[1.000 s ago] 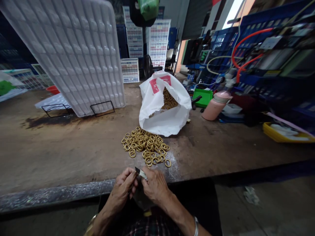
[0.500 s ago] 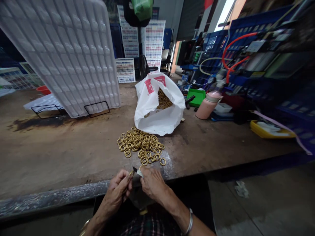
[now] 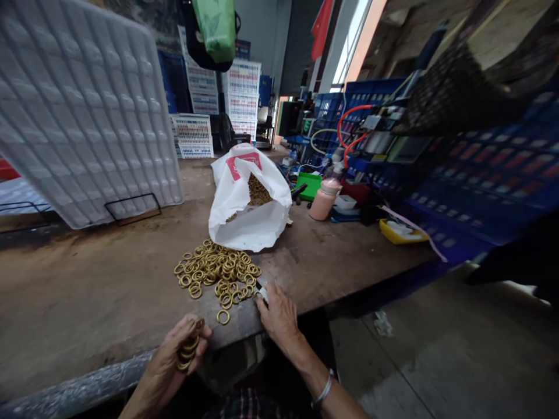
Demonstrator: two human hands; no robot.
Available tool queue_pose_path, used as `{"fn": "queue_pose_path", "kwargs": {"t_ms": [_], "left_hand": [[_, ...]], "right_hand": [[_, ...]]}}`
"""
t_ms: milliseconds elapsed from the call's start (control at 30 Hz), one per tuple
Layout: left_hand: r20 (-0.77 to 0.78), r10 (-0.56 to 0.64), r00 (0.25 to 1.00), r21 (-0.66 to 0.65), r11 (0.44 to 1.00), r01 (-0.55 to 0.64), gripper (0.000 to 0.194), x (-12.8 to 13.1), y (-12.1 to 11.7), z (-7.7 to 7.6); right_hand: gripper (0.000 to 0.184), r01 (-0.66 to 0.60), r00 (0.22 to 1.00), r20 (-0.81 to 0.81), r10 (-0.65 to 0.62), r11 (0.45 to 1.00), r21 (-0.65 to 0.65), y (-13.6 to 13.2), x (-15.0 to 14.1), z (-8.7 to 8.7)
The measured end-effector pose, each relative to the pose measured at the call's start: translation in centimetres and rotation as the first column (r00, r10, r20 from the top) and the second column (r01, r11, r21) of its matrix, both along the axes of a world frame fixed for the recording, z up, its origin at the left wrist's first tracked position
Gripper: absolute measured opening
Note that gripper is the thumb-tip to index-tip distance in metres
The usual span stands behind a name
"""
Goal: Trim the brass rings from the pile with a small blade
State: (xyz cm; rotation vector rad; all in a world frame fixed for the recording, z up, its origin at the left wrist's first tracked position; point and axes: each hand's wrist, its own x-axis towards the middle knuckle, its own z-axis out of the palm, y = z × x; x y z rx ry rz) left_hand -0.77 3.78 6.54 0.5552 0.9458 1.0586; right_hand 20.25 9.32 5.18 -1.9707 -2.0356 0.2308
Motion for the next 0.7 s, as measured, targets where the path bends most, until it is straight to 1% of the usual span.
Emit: {"fn": "queue_pose_path", "kwargs": {"t_ms": [67, 100, 167, 200, 267, 367, 500, 700], "left_hand": [[0.042, 0.037, 0.998, -0.034, 0.999, -0.035, 0.026, 0.3, 0.3, 0.3], [0.062, 0.044, 0.997, -0.048, 0.998, -0.041, 0.03, 0.4, 0.5, 0.4], [0.099, 0.023, 0.995, -0.065, 0.998, -0.017, 0.037, 0.5, 0.7, 0.6], [0.121, 0.007, 0.993, -0.069, 0.998, 0.002, 0.037, 0.5, 0.7, 0.6], [0.176, -0.007, 0.984, -0.065, 0.998, 0.018, 0.031, 0.4, 0.7, 0.4], [0.241, 0.023, 0.97, -0.06, 0.998, -0.009, 0.022, 0.4, 0.7, -0.2], [0.245, 0.057, 0.968, -0.102, 0.994, -0.033, 0.021, 0.6, 0.8, -1.0], [0.223, 0.03, 0.974, -0.091, 0.996, -0.01, 0.022, 0.7, 1.4, -1.4]], "right_hand": [[0.011, 0.013, 1.0, 0.02, -0.012, 1.0, -0.024, -0.1, -0.2, -0.2], [0.011, 0.022, 0.999, 0.027, -0.022, 0.999, -0.032, -0.1, -0.3, -0.2], [0.01, 0.031, 0.999, 0.037, -0.029, 0.999, -0.045, -0.1, -0.4, -0.2], [0.01, 0.032, 0.999, 0.041, -0.03, 0.998, -0.051, 0.0, -0.5, -0.2], [0.011, 0.032, 0.999, 0.046, -0.029, 0.997, -0.068, 0.1, -0.5, -0.1], [0.014, 0.038, 0.998, 0.045, -0.034, 0.995, -0.09, 0.2, -0.5, 0.0], [0.016, 0.035, 0.999, 0.026, -0.032, 0.994, -0.099, 0.4, -0.5, 0.0], [0.014, 0.035, 0.999, -0.033, -0.038, 0.995, -0.093, 0.6, -0.3, 0.0]]}}
